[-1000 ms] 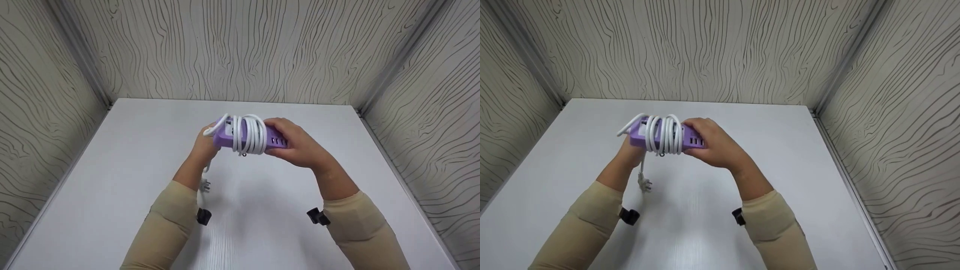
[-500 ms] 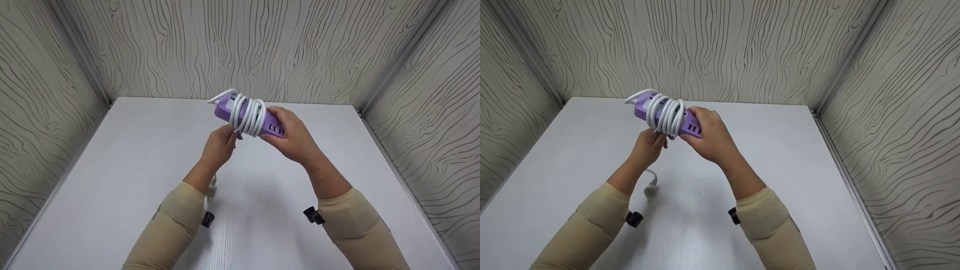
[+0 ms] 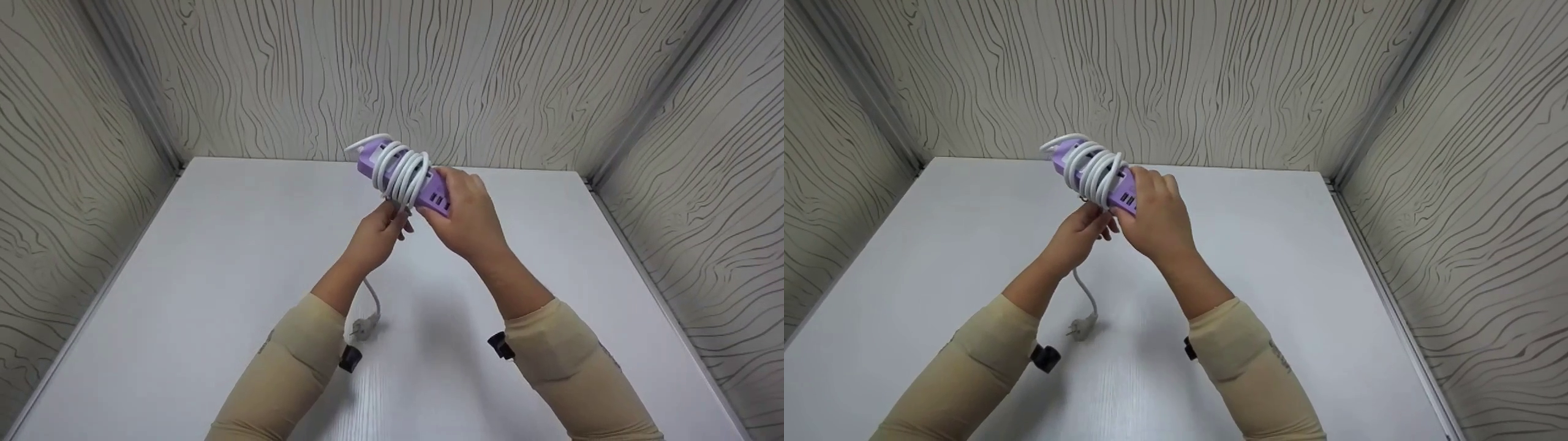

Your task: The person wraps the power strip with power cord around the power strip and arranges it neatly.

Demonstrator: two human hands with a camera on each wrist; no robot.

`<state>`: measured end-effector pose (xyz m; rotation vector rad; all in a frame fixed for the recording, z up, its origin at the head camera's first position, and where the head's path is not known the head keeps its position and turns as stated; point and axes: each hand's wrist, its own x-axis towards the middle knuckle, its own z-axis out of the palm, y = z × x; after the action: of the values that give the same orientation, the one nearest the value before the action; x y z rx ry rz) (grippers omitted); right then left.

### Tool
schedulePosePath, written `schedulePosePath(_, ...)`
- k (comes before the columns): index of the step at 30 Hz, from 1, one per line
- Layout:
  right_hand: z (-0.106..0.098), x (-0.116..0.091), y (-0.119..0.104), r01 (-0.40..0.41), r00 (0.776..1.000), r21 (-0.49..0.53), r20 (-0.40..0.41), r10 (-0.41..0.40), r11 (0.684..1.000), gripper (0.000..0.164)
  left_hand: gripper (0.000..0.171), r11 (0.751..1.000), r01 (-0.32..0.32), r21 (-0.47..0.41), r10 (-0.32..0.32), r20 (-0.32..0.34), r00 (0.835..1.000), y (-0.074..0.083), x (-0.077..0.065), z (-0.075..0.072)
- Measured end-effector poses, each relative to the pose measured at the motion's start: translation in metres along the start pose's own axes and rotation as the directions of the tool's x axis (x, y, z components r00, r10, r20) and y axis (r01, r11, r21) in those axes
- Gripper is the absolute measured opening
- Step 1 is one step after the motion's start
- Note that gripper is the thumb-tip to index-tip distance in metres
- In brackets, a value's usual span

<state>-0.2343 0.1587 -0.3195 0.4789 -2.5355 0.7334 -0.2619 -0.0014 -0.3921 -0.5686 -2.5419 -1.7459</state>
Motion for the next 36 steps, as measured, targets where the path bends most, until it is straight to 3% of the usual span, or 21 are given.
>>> schedulePosePath(7, 0.010, 0.006, 0.013, -0.028, 0.999, -0.054, -0.032, 0.026, 0.998, 0.054, 0.018, 0.998, 0.061, -0.035, -0.060, 0.016, 0.998, -0.004, 0.001, 0.004)
schedulePosePath(14, 0.013, 0.006, 0.027, -0.135, 0.991, -0.035, -0.009, 0.134, 0.990, 0.057, 0.017, 0.994, 0.110, -0.001, -0.110, 0.017, 0.994, -0.008, -0.005, 0.009)
schedulePosePath(24, 0.018, 0.006, 0.047, -0.212, 0.977, -0.081, -0.009, 0.212, 0.974, 0.057, 0.014, 0.993, 0.089, 0.076, -0.094, 0.068, 0.993, -0.013, -0.016, 0.017)
schedulePosePath(32, 0.017, 0.006, 0.065, -0.258, 0.966, -0.085, -0.019, 0.257, 0.962, 0.056, 0.014, 0.991, 0.079, 0.104, -0.090, 0.104, 0.990, -0.015, -0.027, 0.014)
schedulePosePath(36, 0.018, 0.004, 0.073, -0.281, 0.959, -0.094, -0.013, 0.282, 0.955, 0.056, 0.013, 0.982, 0.081, 0.170, -0.103, 0.127, 0.987, -0.015, -0.034, 0.012)
